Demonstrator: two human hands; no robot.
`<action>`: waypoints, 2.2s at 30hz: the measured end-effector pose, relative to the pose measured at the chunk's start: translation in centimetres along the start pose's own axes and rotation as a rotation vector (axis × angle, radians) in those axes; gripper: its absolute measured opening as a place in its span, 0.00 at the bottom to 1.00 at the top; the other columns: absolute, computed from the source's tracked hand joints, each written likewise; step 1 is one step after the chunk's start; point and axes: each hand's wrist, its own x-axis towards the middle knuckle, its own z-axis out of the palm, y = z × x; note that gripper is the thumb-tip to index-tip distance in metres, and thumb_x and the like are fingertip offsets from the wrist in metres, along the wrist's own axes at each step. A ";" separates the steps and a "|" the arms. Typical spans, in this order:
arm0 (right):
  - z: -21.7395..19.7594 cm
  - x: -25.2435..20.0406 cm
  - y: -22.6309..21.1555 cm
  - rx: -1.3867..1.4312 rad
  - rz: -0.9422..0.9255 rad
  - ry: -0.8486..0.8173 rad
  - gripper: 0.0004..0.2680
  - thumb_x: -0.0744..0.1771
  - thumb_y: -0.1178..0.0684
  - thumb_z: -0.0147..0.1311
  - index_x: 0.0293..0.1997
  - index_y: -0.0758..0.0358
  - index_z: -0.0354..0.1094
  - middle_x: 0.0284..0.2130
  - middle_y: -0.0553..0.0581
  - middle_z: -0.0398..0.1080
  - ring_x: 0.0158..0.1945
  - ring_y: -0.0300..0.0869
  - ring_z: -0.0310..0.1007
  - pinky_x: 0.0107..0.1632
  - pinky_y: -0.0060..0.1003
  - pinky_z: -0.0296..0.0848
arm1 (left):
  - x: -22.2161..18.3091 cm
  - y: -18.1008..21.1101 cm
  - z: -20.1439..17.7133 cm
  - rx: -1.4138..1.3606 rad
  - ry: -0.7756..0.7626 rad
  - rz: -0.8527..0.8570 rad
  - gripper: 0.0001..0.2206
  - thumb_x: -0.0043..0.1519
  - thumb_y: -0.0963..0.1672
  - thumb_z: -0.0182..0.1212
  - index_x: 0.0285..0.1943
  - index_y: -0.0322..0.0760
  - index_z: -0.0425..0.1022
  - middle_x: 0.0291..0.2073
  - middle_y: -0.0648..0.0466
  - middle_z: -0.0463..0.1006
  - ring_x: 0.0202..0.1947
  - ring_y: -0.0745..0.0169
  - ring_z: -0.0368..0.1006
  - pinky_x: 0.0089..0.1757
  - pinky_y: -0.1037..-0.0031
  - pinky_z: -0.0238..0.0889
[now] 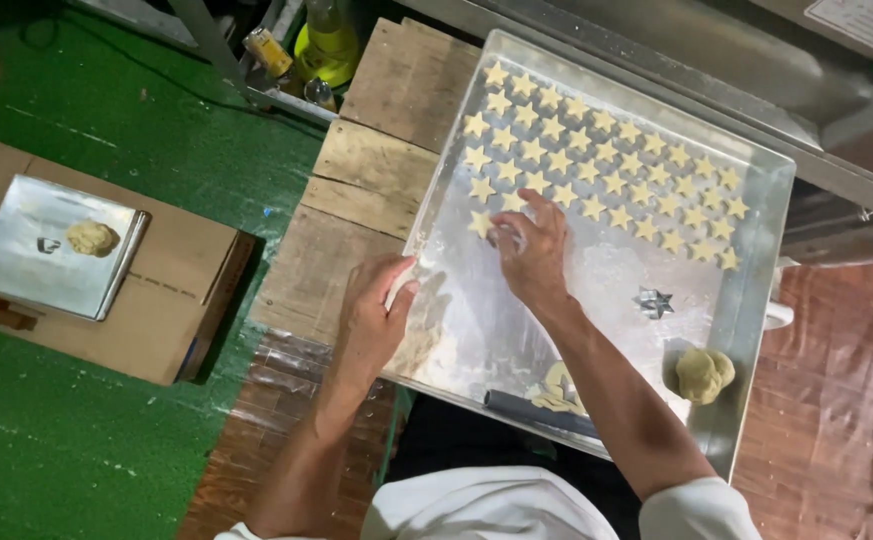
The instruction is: Rolling out dough with a rolling pin and cutting star shapes using a cookie cutter on a metal baking tray.
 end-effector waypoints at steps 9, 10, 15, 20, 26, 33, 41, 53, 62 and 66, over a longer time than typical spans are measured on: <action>4.3 4.5 -1.4 -0.103 0.150 -0.029 0.04 0.65 0.53 0.65 0.39 0.44 0.77 0.62 0.47 0.61 0.68 0.49 0.56 0.61 0.54 0.58 | -0.5 -2.1 0.5 -0.009 -0.056 -0.051 0.14 0.66 0.45 0.61 0.59 0.38 0.78 0.52 0.39 0.75 0.53 0.35 0.70 0.54 0.52 0.62; 4.7 4.7 -1.4 -0.105 0.149 -0.034 0.04 0.65 0.53 0.65 0.39 0.44 0.77 0.62 0.47 0.61 0.68 0.49 0.56 0.61 0.54 0.58 | -0.5 -2.0 0.4 -0.012 -0.054 -0.056 0.14 0.66 0.45 0.61 0.59 0.38 0.78 0.52 0.39 0.75 0.53 0.35 0.70 0.54 0.52 0.62; 5.6 5.5 -1.5 -0.154 0.199 -0.030 0.05 0.63 0.52 0.67 0.38 0.41 0.77 0.62 0.45 0.61 0.69 0.48 0.54 0.60 0.56 0.56 | -0.3 -1.8 0.0 -0.071 -0.108 -0.152 0.15 0.67 0.46 0.59 0.61 0.40 0.76 0.55 0.38 0.73 0.55 0.33 0.69 0.56 0.49 0.60; 6.1 5.9 -1.4 -0.154 0.214 -0.052 0.04 0.64 0.52 0.66 0.37 0.41 0.77 0.63 0.44 0.61 0.69 0.46 0.53 0.60 0.56 0.56 | -0.3 -2.4 0.2 -0.076 -0.113 -0.150 0.15 0.67 0.46 0.60 0.61 0.40 0.77 0.55 0.40 0.72 0.56 0.35 0.69 0.56 0.51 0.60; 6.6 6.3 -1.1 -0.151 0.222 -0.072 0.04 0.65 0.51 0.65 0.40 0.41 0.77 0.63 0.45 0.60 0.70 0.46 0.52 0.62 0.58 0.54 | -0.1 -2.2 0.1 -0.108 -0.131 -0.169 0.15 0.67 0.46 0.58 0.61 0.39 0.77 0.56 0.39 0.72 0.57 0.35 0.68 0.57 0.50 0.59; 4.2 4.7 -1.7 -0.196 0.154 -0.015 0.05 0.66 0.54 0.63 0.44 0.46 0.76 0.64 0.50 0.58 0.70 0.52 0.52 0.61 0.61 0.53 | -0.1 -2.3 0.1 -0.132 -0.134 -0.172 0.15 0.67 0.45 0.58 0.61 0.37 0.76 0.56 0.37 0.71 0.56 0.33 0.69 0.57 0.48 0.59; 6.5 5.5 -0.8 -0.250 0.086 -0.027 0.05 0.64 0.51 0.65 0.41 0.46 0.77 0.63 0.49 0.58 0.69 0.50 0.51 0.60 0.59 0.51 | -0.2 -2.3 0.3 -0.129 -0.136 -0.174 0.15 0.67 0.44 0.59 0.60 0.36 0.77 0.56 0.37 0.71 0.56 0.33 0.70 0.57 0.49 0.60; 8.0 5.9 0.1 -0.274 0.110 0.007 0.02 0.64 0.51 0.64 0.35 0.46 0.75 0.61 0.46 0.60 0.68 0.47 0.52 0.57 0.59 0.51 | 0.0 -2.4 0.3 -0.147 -0.150 -0.198 0.14 0.67 0.44 0.59 0.59 0.34 0.77 0.57 0.37 0.69 0.55 0.31 0.70 0.56 0.48 0.61; 2.8 6.3 -1.3 -0.200 0.153 -0.076 0.06 0.69 0.56 0.52 0.45 0.48 0.74 0.62 0.53 0.60 0.68 0.51 0.55 0.59 0.60 0.55 | 0.0 -2.4 0.4 -0.151 -0.151 -0.212 0.14 0.67 0.45 0.59 0.60 0.35 0.77 0.56 0.37 0.70 0.56 0.33 0.71 0.57 0.49 0.61; -0.7 4.4 1.1 -0.263 0.161 -0.116 0.04 0.70 0.53 0.52 0.45 0.48 0.74 0.62 0.50 0.62 0.69 0.50 0.57 0.59 0.59 0.58 | 0.0 -2.5 0.5 -0.179 -0.147 -0.223 0.15 0.67 0.45 0.59 0.59 0.34 0.77 0.56 0.36 0.70 0.55 0.30 0.71 0.56 0.47 0.61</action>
